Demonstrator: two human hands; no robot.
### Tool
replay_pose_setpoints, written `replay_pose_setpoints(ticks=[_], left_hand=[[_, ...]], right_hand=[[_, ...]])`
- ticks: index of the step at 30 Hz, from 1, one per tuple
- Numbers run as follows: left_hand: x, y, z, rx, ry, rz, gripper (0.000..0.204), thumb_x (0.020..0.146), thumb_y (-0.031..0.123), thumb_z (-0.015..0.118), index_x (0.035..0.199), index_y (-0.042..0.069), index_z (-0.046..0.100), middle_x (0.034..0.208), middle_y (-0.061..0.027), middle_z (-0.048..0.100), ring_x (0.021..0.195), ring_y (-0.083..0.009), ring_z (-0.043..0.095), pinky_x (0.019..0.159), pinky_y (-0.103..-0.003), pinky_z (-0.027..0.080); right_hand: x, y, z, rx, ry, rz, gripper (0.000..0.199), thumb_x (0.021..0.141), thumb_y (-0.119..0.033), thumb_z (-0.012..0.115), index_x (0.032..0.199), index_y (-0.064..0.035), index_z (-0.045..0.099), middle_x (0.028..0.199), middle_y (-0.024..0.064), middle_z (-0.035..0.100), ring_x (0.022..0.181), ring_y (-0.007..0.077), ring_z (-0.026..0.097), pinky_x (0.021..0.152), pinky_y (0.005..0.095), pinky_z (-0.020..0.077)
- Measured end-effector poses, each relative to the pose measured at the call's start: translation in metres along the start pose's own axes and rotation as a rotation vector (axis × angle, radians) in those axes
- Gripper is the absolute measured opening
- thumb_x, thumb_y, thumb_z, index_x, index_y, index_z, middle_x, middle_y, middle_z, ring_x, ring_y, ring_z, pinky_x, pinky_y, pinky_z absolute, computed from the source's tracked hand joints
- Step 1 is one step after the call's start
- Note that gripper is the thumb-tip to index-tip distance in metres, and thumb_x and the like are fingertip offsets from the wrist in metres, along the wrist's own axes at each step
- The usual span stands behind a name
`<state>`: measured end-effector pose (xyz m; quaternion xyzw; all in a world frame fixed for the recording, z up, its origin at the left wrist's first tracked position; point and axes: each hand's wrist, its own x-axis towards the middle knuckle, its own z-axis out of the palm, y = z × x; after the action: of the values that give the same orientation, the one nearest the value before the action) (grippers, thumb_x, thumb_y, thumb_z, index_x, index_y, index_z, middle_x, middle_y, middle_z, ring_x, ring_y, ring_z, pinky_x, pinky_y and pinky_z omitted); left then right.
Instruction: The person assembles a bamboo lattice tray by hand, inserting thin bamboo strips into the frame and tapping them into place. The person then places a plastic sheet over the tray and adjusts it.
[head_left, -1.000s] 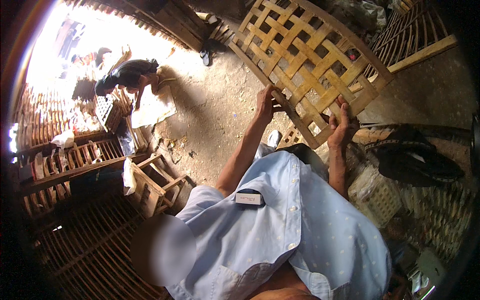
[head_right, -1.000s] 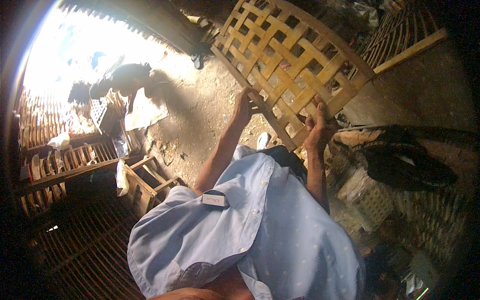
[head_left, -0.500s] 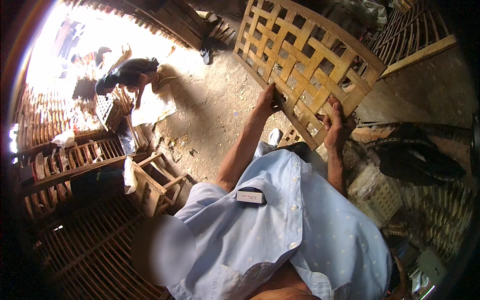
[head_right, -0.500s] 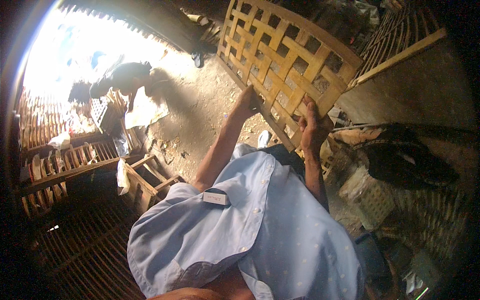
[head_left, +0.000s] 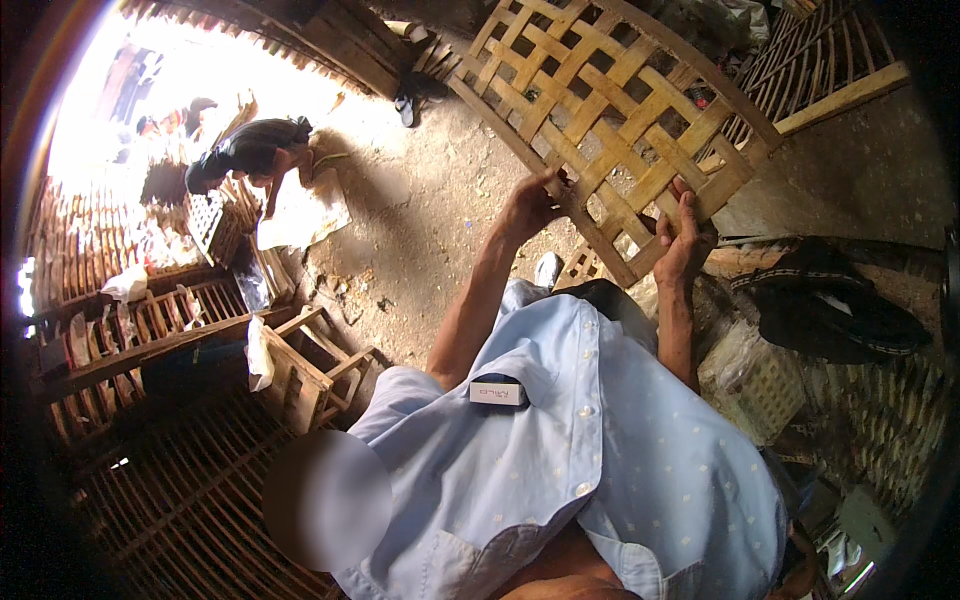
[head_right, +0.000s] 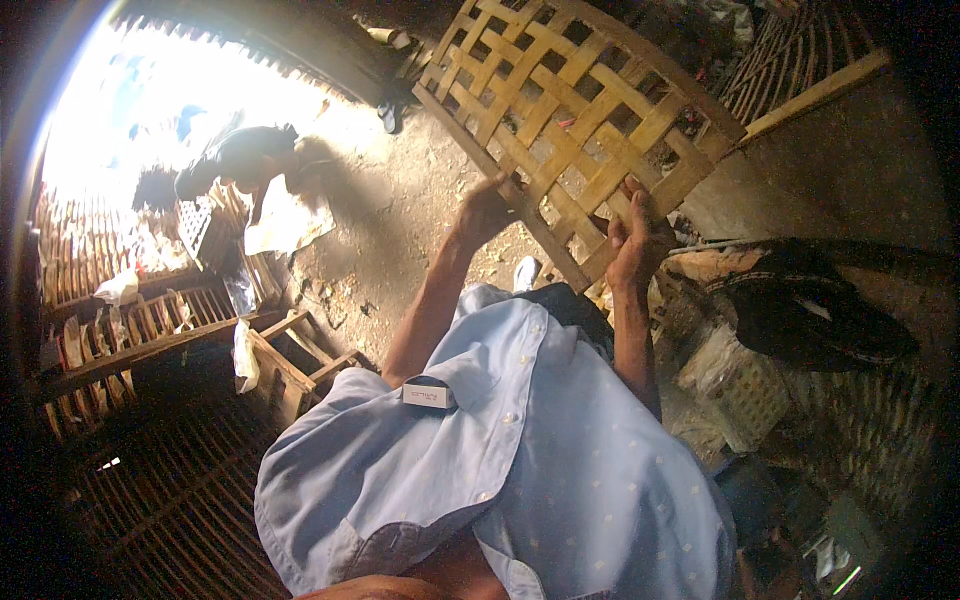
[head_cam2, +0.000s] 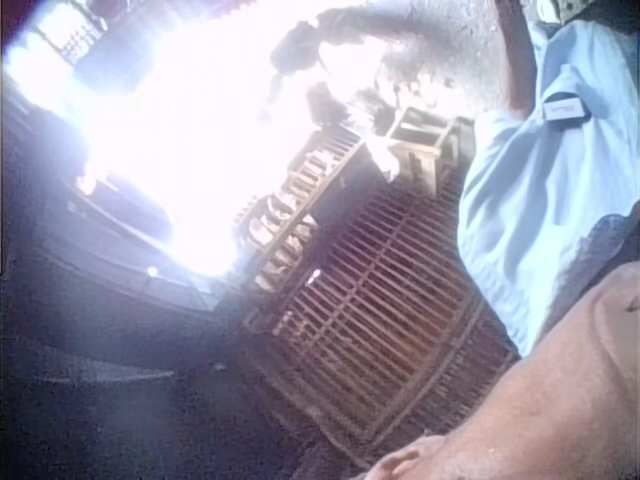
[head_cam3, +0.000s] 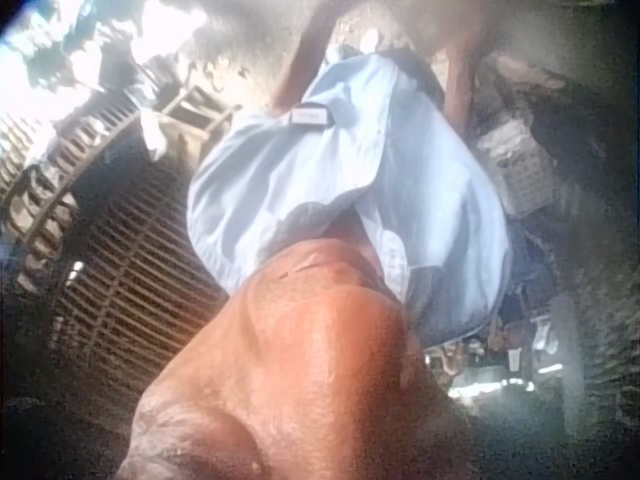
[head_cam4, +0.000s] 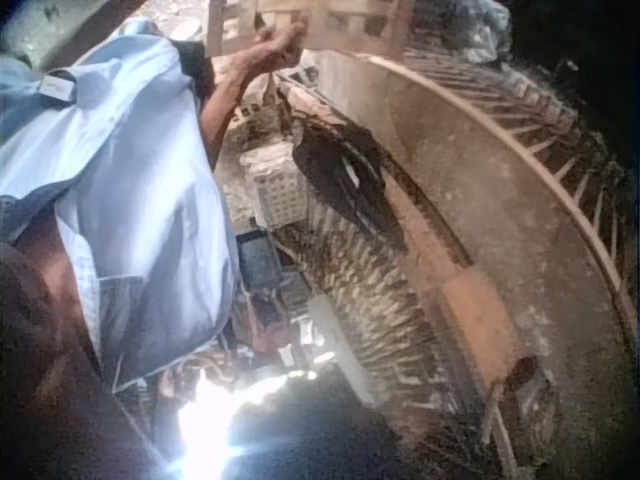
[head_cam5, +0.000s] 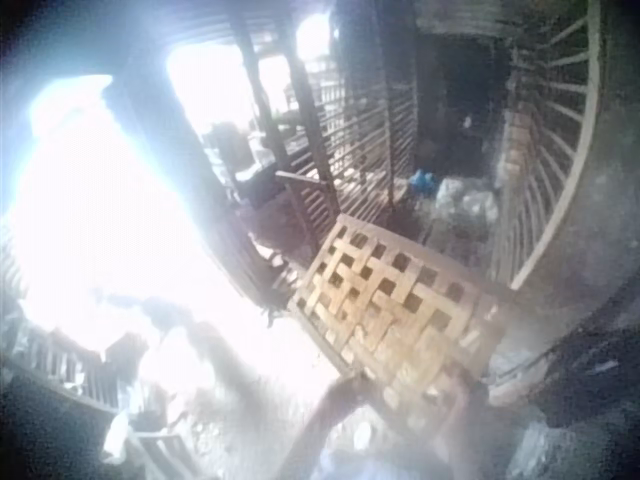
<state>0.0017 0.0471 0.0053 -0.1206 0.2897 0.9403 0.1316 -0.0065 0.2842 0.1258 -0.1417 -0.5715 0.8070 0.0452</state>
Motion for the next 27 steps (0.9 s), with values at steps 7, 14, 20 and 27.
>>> replay_pose_setpoints(ticks=[7, 14, 20, 27], left_hand=[[-0.008, -0.028, 0.057, 0.271, 0.144, 0.095, 0.022, 0.087, 0.005, 0.064, 0.104, -0.005, 0.055, 0.085, -0.0131, 0.067, 0.078, -0.0261, 0.071, 0.066, -0.039, 0.061], [0.001, -0.033, 0.047, 0.021, 0.299, 0.017, 0.023, 0.089, 0.021, 0.057, 0.102, 0.001, 0.057, 0.089, -0.0163, 0.063, 0.085, -0.0314, 0.067, 0.072, -0.045, 0.055], [0.009, -0.030, 0.053, 0.177, 0.385, -0.085, 0.031, 0.092, 0.031, 0.056, 0.110, 0.005, 0.055, 0.096, -0.0111, 0.060, 0.082, -0.0261, 0.062, 0.074, -0.041, 0.052], [-0.009, -0.030, 0.041, -0.067, 0.069, -0.093, 0.039, 0.096, 0.042, 0.054, 0.112, 0.007, 0.059, 0.096, -0.0069, 0.061, 0.084, -0.0219, 0.060, 0.075, -0.040, 0.050]], right_hand=[[0.006, 0.000, -0.005, -0.088, -0.004, -0.035, 0.040, 0.098, -0.033, 0.059, 0.119, 0.0004, 0.066, 0.121, 0.0073, 0.067, 0.051, 0.0067, 0.035, 0.045, 0.0213, 0.0285], [0.005, 0.000, -0.003, -0.064, -0.009, -0.019, 0.041, 0.098, -0.033, 0.059, 0.119, 0.0017, 0.066, 0.120, 0.0082, 0.068, 0.051, 0.0076, 0.038, 0.046, 0.0219, 0.0303], [0.000, -0.001, 0.001, -0.023, -0.004, 0.009, 0.033, 0.098, -0.028, 0.061, 0.114, 0.0000, 0.069, 0.115, 0.0084, 0.069, 0.052, 0.0063, 0.037, 0.045, 0.0228, 0.0271], [-0.007, 0.004, -0.005, 0.013, 0.009, 0.012, 0.033, 0.098, -0.027, 0.062, 0.116, -0.0007, 0.069, 0.114, 0.0082, 0.069, 0.051, 0.0065, 0.035, 0.045, 0.0220, 0.0268]])
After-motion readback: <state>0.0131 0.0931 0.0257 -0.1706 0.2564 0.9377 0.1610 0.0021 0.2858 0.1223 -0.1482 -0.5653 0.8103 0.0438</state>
